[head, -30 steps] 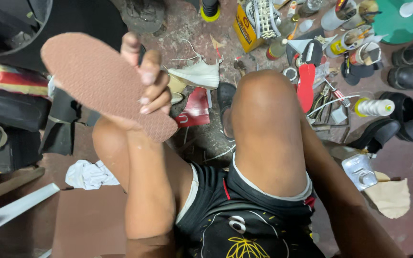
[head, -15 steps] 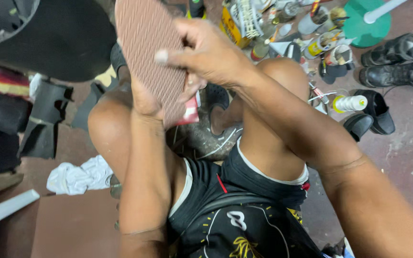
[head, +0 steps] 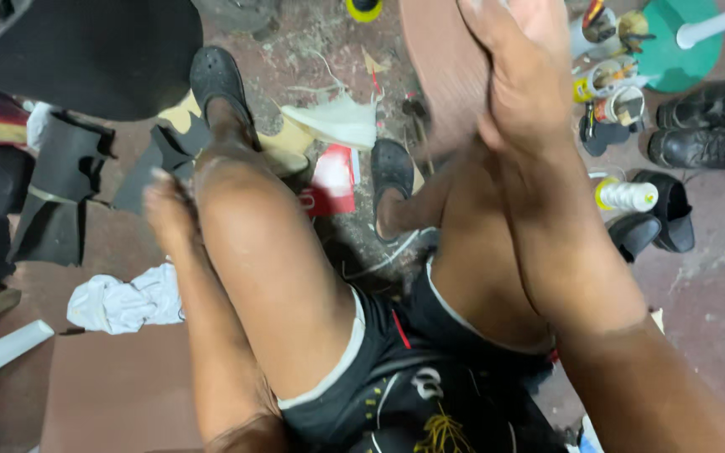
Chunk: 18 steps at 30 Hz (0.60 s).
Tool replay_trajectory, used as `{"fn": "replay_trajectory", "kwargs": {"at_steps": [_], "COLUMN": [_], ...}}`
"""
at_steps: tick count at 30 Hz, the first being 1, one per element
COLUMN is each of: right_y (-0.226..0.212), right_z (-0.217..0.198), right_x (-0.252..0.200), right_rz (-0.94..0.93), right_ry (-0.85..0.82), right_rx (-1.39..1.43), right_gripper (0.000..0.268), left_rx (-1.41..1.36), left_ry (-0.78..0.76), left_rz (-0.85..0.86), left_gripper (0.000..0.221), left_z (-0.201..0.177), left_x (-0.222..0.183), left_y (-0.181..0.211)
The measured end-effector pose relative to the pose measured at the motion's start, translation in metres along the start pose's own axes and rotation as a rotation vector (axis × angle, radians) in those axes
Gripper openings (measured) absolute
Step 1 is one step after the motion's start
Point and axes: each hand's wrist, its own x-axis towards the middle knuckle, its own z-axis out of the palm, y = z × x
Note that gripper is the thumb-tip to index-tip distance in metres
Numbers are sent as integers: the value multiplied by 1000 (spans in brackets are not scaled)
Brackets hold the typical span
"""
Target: The person traces the outline of a shoe sole onto a piece of material with a marker, cuts the material using scissors, and places the cut piece onto the bottom of a shoe.
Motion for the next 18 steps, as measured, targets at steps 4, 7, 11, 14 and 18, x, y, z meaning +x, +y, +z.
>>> {"fn": "replay_trajectory", "kwargs": {"at_steps": [4,7,11,14,18], "right_y": [-19,-27,-22,-14,-11], "right_z": [5,8,-11,-25,-25], "right_x": [-8,-11,-14,-17,-15], "right_rz": [54,91,133,162,203], "right_ry": [-33,-46,-15,7,-4], "right_rx": [-55,-92,-54,-29,1], "right_gripper": [29,31,19,19,19], "left_rx": [169,68,-10,-67,-339], "left_ry": [17,130,208,139,-55], "left_rz": [-367,-616,-779,-809,-714], "left_gripper": [49,52,56,50,31], "left_z": [26,42,66,72,51], "left_x": [-3,1,30,37,27], "left_y": [-115,-134,-132,-131,-132]}}
